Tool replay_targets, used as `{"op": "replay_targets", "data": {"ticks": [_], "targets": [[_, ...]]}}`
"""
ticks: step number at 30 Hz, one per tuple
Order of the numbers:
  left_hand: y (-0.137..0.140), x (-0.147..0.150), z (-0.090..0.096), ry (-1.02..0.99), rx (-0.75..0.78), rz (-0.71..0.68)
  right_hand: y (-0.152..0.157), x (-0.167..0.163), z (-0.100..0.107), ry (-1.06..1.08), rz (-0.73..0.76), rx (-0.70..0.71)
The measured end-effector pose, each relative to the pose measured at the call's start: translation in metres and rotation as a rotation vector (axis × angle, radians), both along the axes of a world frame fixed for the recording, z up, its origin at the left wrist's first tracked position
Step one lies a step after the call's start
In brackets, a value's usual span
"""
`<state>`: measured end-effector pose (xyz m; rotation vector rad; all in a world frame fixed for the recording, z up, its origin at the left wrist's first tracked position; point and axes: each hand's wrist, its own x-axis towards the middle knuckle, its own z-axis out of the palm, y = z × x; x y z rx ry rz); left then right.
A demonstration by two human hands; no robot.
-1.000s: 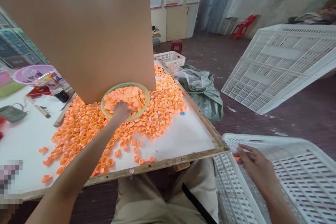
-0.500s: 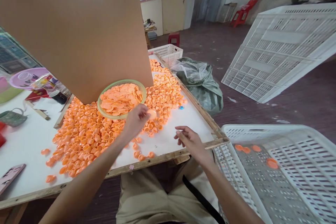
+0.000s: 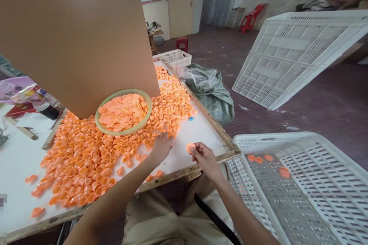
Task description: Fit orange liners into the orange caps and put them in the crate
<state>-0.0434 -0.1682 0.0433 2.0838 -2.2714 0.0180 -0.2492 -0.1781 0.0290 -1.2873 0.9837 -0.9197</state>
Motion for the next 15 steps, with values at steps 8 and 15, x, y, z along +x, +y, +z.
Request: {"op": "replay_targets", "data": {"ticks": [8,15], "targets": [[0.003,-0.018,-0.019,0.223,0.05,0.017,-0.002,0.0,-0.017,0.04,0.012,0.031],[0.014,-0.03,-0.034,0.525,0.033,-0.003,-0.01,0.002,-0.026,0.046,0.041,0.117]]}}
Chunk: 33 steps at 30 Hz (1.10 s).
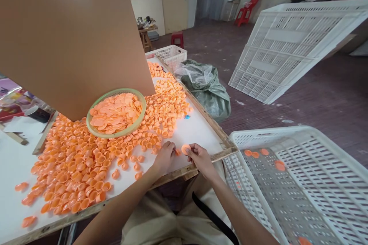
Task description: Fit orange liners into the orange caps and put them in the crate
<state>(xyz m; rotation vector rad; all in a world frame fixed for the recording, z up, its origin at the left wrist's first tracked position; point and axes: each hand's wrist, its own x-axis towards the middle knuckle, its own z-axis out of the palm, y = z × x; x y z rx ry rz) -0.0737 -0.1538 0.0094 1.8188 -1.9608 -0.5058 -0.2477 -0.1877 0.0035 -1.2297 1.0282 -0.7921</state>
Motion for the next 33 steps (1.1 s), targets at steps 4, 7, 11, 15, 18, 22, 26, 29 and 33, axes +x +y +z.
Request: {"op": "replay_targets", "data": {"ticks": [4,7,11,15,18,22,26,29,33], "targets": [[0.001,0.0,-0.003,-0.029,-0.017,-0.02,-0.007,-0.002,-0.002,0.018,-0.003,-0.014],[0.002,0.001,-0.005,-0.105,0.003,-0.011,-0.01,-0.002,-0.004,0.05,0.002,-0.033],[0.004,0.002,-0.008,-0.356,-0.006,-0.145,-0.014,0.003,-0.006,0.165,0.043,-0.017],[0.004,0.004,-0.003,-0.438,0.024,-0.147,-0.018,0.011,-0.007,0.334,0.133,-0.026],[0.004,0.008,0.003,-0.271,0.074,-0.087,-0.021,0.015,-0.008,0.364,0.186,0.004],[0.004,0.011,0.005,0.116,0.096,0.044,-0.022,0.019,-0.009,0.331,0.215,0.029],[0.003,0.011,0.001,0.363,0.174,0.076,-0.021,0.024,-0.008,0.357,0.224,-0.004],[0.001,0.011,-0.002,0.481,0.235,0.109,-0.02,0.026,-0.007,0.377,0.267,-0.028],[-0.002,0.014,-0.005,0.555,0.263,0.118,-0.022,0.024,-0.006,0.343,0.307,-0.031]]}}
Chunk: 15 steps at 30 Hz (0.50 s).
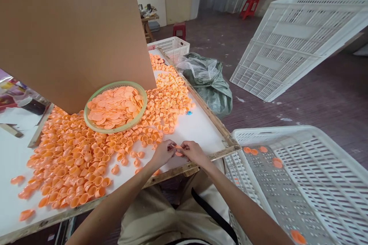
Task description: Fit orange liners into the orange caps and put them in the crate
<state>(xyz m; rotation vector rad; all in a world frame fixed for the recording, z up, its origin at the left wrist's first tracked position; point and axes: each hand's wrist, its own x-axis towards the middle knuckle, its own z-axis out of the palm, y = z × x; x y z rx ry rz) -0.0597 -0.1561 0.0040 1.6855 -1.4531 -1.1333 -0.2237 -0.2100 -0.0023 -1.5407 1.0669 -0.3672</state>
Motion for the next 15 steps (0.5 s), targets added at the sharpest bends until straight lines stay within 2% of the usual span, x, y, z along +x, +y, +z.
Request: {"op": "replay_targets", "data": {"ticks": [5,10,15], "targets": [[-0.003,0.002,0.0,0.033,0.019,-0.037,-0.003,-0.004,-0.005,-0.055,-0.02,-0.017],[-0.005,0.0,0.003,0.151,0.084,0.006,-0.004,-0.001,-0.013,-0.087,-0.036,0.007],[-0.008,-0.003,0.01,0.189,0.129,0.021,-0.003,0.004,-0.006,-0.074,-0.075,0.05]]}}
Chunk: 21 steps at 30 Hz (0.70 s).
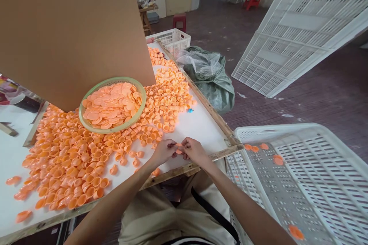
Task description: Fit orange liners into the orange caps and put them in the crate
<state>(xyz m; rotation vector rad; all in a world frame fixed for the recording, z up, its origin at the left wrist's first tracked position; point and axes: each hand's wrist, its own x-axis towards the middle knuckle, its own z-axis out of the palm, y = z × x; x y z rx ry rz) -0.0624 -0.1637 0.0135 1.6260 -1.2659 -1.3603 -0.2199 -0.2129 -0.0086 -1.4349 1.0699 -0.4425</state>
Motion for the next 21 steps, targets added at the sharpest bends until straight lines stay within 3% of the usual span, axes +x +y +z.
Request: {"op": "replay_targets", "data": {"ticks": [13,21], "targets": [[-0.0058,0.0019,0.0034,0.027,0.037,-0.012,-0.0006,-0.0001,0.0032,-0.022,-0.018,0.095],[-0.0091,0.0021,-0.004,0.079,0.079,0.038,-0.0014,0.0026,0.0011,-0.016,-0.006,0.138]]}}
